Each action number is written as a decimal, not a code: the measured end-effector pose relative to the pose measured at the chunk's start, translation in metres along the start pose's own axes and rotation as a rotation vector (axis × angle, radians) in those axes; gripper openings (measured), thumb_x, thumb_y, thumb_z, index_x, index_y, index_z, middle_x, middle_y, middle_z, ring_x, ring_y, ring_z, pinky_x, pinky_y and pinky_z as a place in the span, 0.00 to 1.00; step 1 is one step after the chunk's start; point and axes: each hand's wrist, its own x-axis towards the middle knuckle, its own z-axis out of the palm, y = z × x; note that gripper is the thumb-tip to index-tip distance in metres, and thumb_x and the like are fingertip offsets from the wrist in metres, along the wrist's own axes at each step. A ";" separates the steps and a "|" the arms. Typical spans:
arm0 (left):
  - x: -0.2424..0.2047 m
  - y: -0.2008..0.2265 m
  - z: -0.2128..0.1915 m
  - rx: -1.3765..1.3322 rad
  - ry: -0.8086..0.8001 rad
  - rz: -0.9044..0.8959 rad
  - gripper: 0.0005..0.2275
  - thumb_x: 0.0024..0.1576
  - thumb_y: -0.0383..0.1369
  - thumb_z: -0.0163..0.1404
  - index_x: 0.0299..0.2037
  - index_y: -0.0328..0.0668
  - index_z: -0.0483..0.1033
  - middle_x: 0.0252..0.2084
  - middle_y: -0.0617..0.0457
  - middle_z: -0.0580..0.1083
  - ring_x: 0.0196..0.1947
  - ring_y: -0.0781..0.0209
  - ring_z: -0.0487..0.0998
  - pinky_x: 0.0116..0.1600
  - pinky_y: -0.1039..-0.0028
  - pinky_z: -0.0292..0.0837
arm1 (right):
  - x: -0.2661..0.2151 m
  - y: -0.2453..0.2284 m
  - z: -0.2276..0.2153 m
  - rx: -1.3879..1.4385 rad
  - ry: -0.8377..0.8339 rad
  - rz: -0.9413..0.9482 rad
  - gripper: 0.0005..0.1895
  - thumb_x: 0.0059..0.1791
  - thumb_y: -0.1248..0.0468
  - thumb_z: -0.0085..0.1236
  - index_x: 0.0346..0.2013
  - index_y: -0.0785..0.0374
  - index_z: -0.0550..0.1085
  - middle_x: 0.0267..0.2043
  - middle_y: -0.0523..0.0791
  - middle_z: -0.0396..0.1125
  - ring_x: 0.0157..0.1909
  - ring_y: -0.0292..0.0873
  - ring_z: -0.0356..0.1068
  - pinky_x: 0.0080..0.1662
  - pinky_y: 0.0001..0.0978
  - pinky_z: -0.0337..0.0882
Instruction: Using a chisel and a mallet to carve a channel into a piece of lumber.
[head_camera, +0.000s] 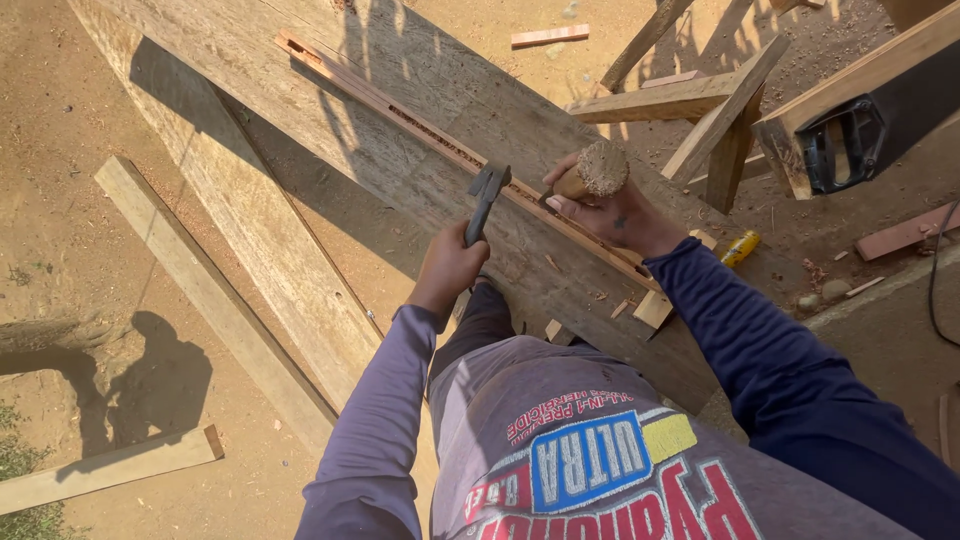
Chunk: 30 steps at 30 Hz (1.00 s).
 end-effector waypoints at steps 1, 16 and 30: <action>0.003 -0.008 0.004 0.000 -0.005 -0.002 0.08 0.49 0.33 0.51 0.31 0.33 0.76 0.22 0.43 0.74 0.24 0.51 0.78 0.33 0.60 0.72 | 0.004 0.002 0.001 0.001 0.002 0.004 0.13 0.52 0.66 0.65 0.50 0.60 0.72 0.47 0.42 0.69 0.51 0.37 0.71 0.51 0.31 0.75; 0.008 -0.028 0.016 -0.063 -0.041 -0.173 0.08 0.50 0.32 0.50 0.30 0.32 0.73 0.19 0.46 0.72 0.18 0.56 0.75 0.28 0.63 0.71 | 0.037 0.015 0.005 0.024 -0.056 -0.033 0.12 0.54 0.64 0.64 0.49 0.59 0.71 0.48 0.42 0.69 0.52 0.38 0.71 0.52 0.34 0.77; 0.013 -0.042 0.023 -0.064 -0.035 -0.162 0.08 0.49 0.32 0.50 0.29 0.33 0.74 0.20 0.45 0.74 0.20 0.55 0.77 0.30 0.63 0.71 | 0.037 0.022 -0.003 0.151 -0.020 0.024 0.13 0.55 0.65 0.62 0.51 0.59 0.69 0.51 0.43 0.70 0.59 0.39 0.71 0.62 0.37 0.75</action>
